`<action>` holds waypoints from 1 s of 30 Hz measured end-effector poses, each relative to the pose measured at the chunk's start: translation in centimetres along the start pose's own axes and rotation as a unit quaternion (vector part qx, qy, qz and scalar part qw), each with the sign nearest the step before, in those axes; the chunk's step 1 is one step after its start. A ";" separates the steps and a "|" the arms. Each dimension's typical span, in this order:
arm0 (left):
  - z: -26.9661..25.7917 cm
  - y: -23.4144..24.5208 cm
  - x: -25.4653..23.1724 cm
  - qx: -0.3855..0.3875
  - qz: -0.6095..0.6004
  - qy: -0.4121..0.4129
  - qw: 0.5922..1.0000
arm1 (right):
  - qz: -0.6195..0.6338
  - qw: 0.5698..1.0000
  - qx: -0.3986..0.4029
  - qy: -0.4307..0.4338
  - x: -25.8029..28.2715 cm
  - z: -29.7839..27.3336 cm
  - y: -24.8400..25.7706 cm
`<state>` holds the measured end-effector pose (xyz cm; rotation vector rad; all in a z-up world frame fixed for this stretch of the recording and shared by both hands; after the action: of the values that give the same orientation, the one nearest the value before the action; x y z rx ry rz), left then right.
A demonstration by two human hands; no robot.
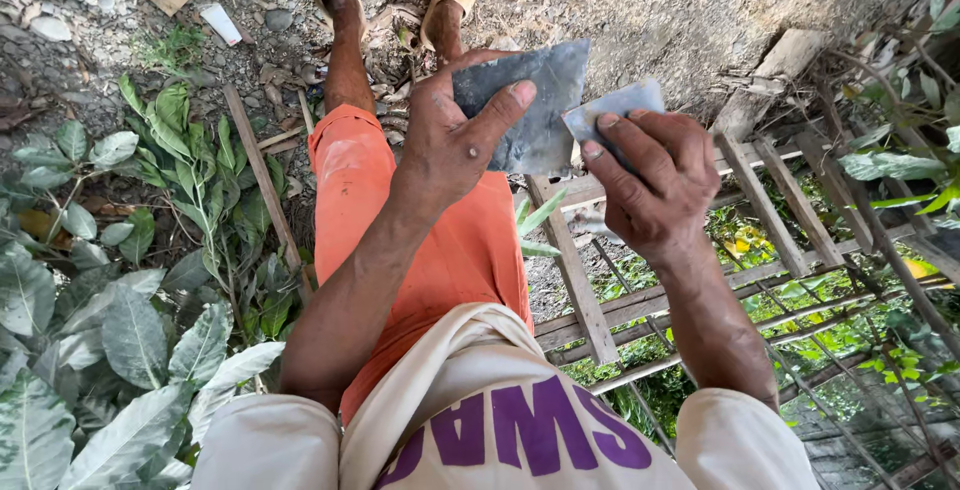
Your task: The person sands the surface and edges of a wooden board using pieces of sandpaper held in both hands.
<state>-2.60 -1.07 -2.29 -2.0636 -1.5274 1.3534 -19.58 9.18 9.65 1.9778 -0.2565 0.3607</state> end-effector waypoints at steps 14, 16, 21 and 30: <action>-0.1 -0.4 2.5 -0.020 -0.298 -0.002 0.954 | 0.000 0.997 -0.044 0.063 -1.5 -1.9 -3.8; -0.5 -0.4 1.1 -0.017 -0.230 -0.031 0.972 | 0.029 0.998 -0.037 0.045 -1.6 -1.8 -3.3; -1.0 0.1 -1.2 -0.010 0.060 -0.016 0.998 | -0.010 0.999 -0.030 0.023 -0.9 -1.6 1.4; -0.5 -1.1 -2.3 0.015 0.114 -0.019 0.993 | -0.130 0.988 0.077 0.038 0.4 1.1 4.0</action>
<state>-2.98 -2.45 -0.10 -2.2625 -1.3078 1.4930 -20.41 6.45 12.75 2.1125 0.0815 0.2930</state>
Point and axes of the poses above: each hand's wrist, its own z-axis towards the middle knuckle, its own y-axis out of the back of the hand, x = y × z, the point moved 3 cm from there along z, towards the middle knuckle, and after that the axes turned 15 degrees about x, right-handed, at the moved point
